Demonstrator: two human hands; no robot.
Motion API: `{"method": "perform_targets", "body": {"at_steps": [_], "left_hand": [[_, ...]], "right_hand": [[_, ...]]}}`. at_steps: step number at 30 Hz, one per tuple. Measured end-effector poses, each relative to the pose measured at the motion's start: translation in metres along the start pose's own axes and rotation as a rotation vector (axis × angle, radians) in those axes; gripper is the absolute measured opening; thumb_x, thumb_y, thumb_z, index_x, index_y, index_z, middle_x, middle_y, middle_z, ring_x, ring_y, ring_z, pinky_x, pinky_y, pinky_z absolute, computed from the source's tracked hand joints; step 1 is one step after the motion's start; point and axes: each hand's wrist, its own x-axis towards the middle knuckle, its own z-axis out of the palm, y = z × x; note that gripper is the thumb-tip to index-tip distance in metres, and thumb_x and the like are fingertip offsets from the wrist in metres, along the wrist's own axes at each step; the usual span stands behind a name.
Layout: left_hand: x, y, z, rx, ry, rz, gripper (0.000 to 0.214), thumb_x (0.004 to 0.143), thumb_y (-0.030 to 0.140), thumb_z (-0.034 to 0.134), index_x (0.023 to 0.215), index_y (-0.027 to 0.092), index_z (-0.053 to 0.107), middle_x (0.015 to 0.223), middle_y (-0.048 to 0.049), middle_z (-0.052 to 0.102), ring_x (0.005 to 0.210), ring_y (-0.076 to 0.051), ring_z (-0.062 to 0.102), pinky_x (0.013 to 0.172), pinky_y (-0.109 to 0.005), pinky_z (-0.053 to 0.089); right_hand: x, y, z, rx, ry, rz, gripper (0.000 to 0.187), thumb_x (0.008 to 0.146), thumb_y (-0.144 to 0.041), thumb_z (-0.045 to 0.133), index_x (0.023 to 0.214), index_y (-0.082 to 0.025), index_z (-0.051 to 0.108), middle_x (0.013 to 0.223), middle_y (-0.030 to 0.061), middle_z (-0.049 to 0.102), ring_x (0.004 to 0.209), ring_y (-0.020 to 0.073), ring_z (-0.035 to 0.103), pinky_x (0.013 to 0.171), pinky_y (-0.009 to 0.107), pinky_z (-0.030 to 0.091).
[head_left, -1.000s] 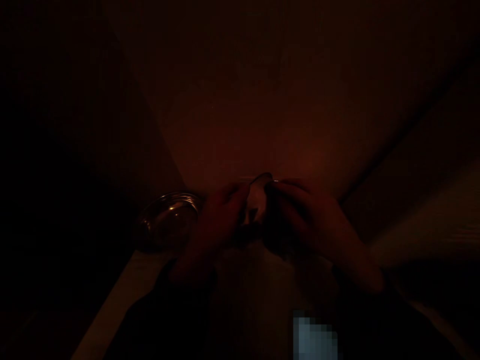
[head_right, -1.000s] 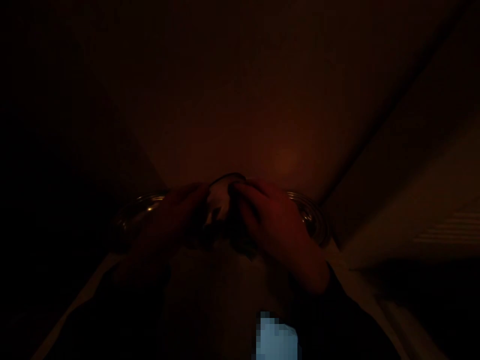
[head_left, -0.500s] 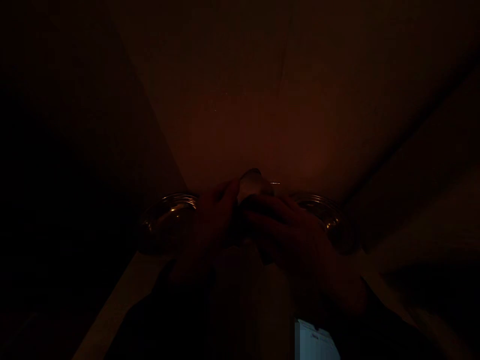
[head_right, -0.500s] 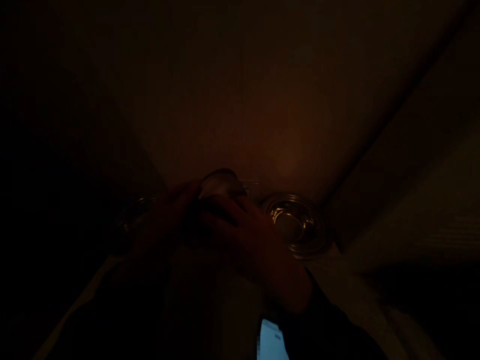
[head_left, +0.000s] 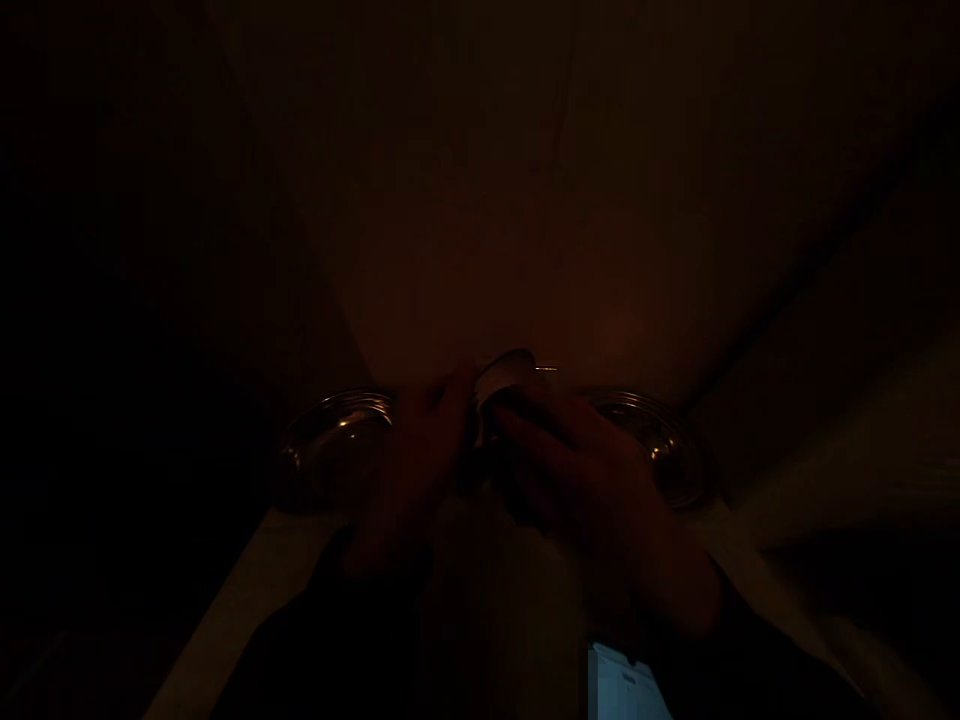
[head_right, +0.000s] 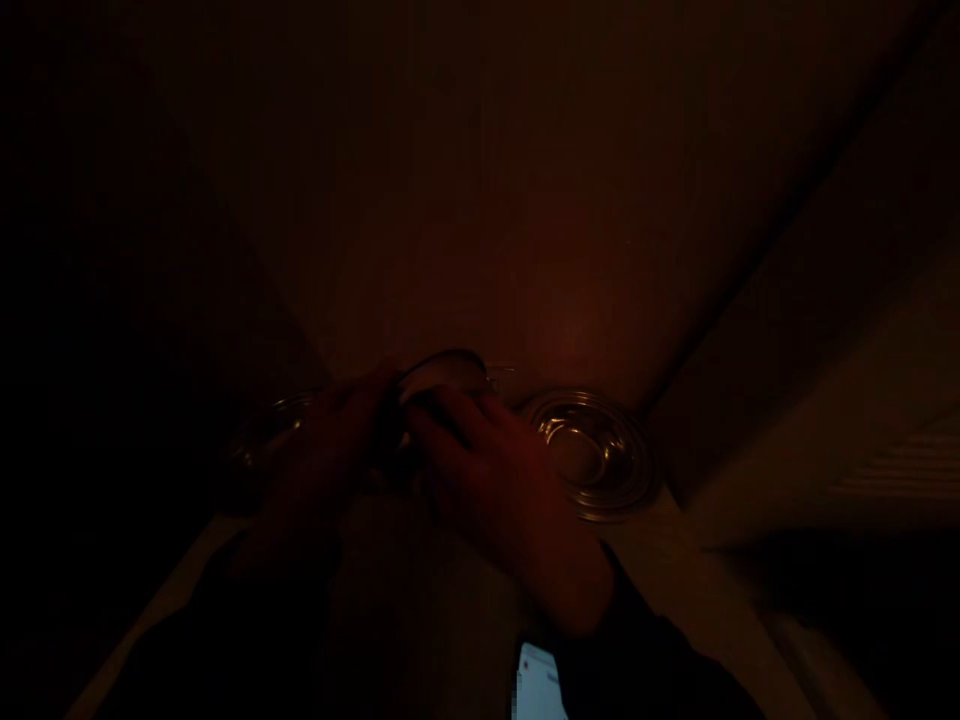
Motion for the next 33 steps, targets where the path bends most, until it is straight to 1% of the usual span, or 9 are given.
{"method": "perform_targets", "body": {"at_steps": [2,6,8,15,17,21,24,31,33], "left_hand": [[-0.002,0.002,0.001,0.031,0.020,0.016,0.041,0.076,0.055,0.055,0.061,0.017,0.063,0.054,-0.0009,0.061,0.052,-0.014,0.056,0.046,-0.022,0.039],[-0.005,0.002,0.003,0.058,0.029,0.035,0.043,0.077,0.057,0.054,0.063,0.017,0.064,0.058,-0.0037,0.066,0.057,-0.017,0.060,0.047,-0.023,0.041],[-0.005,0.001,0.005,0.064,0.025,0.040,0.044,0.076,0.057,0.054,0.063,0.017,0.065,0.060,-0.0041,0.067,0.059,-0.018,0.062,0.048,-0.023,0.042],[-0.003,0.002,0.002,0.080,0.019,0.004,0.049,0.075,0.063,0.052,0.063,0.017,0.065,0.059,-0.0048,0.067,0.056,-0.018,0.061,0.047,-0.023,0.041],[-0.004,0.003,0.002,0.087,0.023,0.003,0.050,0.076,0.064,0.050,0.064,0.017,0.066,0.059,-0.0049,0.067,0.056,-0.018,0.061,0.047,-0.023,0.041],[-0.007,0.004,0.004,0.060,-0.030,-0.003,0.046,0.076,0.061,0.053,0.067,0.018,0.069,0.058,-0.0041,0.067,0.057,-0.018,0.063,0.049,-0.024,0.044],[-0.009,0.003,0.004,0.056,-0.009,0.005,0.043,0.074,0.059,0.057,0.069,0.018,0.070,0.061,-0.0045,0.068,0.060,-0.018,0.064,0.052,-0.024,0.046],[-0.008,0.006,0.002,0.108,-0.019,0.011,0.051,0.075,0.064,0.052,0.062,0.018,0.067,0.058,-0.0047,0.066,0.060,-0.019,0.063,0.050,-0.025,0.044],[-0.008,0.006,0.002,0.126,-0.037,0.018,0.052,0.076,0.065,0.050,0.060,0.018,0.066,0.056,-0.0047,0.065,0.059,-0.019,0.062,0.049,-0.025,0.043]], "right_hand": [[0.001,0.001,0.000,0.008,0.013,0.016,0.031,0.091,-0.020,0.049,0.120,-0.019,0.061,0.123,0.0119,0.062,0.099,0.0246,0.063,0.080,0.038,0.055],[0.000,0.019,-0.001,0.012,0.015,0.220,0.032,0.093,-0.023,0.046,0.121,-0.019,0.059,0.117,0.0107,0.065,0.100,0.0242,0.064,0.084,0.039,0.054],[0.000,0.024,-0.002,0.003,0.000,0.258,0.032,0.093,-0.022,0.045,0.122,-0.019,0.059,0.115,0.0103,0.066,0.098,0.0244,0.064,0.084,0.040,0.054],[0.004,0.003,-0.005,-0.048,-0.009,-0.010,0.031,0.090,-0.019,0.050,0.118,-0.018,0.063,0.122,0.0095,0.064,0.095,0.0252,0.059,0.079,0.041,0.053],[0.004,0.001,-0.005,-0.030,0.001,-0.021,0.031,0.090,-0.021,0.050,0.118,-0.019,0.063,0.122,0.0092,0.064,0.096,0.0248,0.059,0.078,0.040,0.053],[0.002,0.015,-0.004,0.005,0.050,0.175,0.030,0.093,-0.023,0.047,0.118,-0.019,0.062,0.116,0.0098,0.066,0.098,0.0248,0.061,0.081,0.040,0.053],[0.001,0.024,-0.004,0.014,0.032,0.269,0.031,0.094,-0.023,0.044,0.120,-0.017,0.061,0.114,0.0108,0.067,0.099,0.0252,0.063,0.085,0.042,0.052],[0.003,0.003,-0.006,-0.058,0.000,-0.006,0.030,0.092,-0.021,0.047,0.117,-0.017,0.064,0.120,0.0093,0.065,0.094,0.0245,0.060,0.077,0.039,0.053],[0.004,0.001,-0.005,-0.043,0.006,-0.012,0.029,0.091,-0.021,0.048,0.115,-0.017,0.065,0.119,0.0089,0.065,0.094,0.0244,0.060,0.077,0.038,0.053]]}}
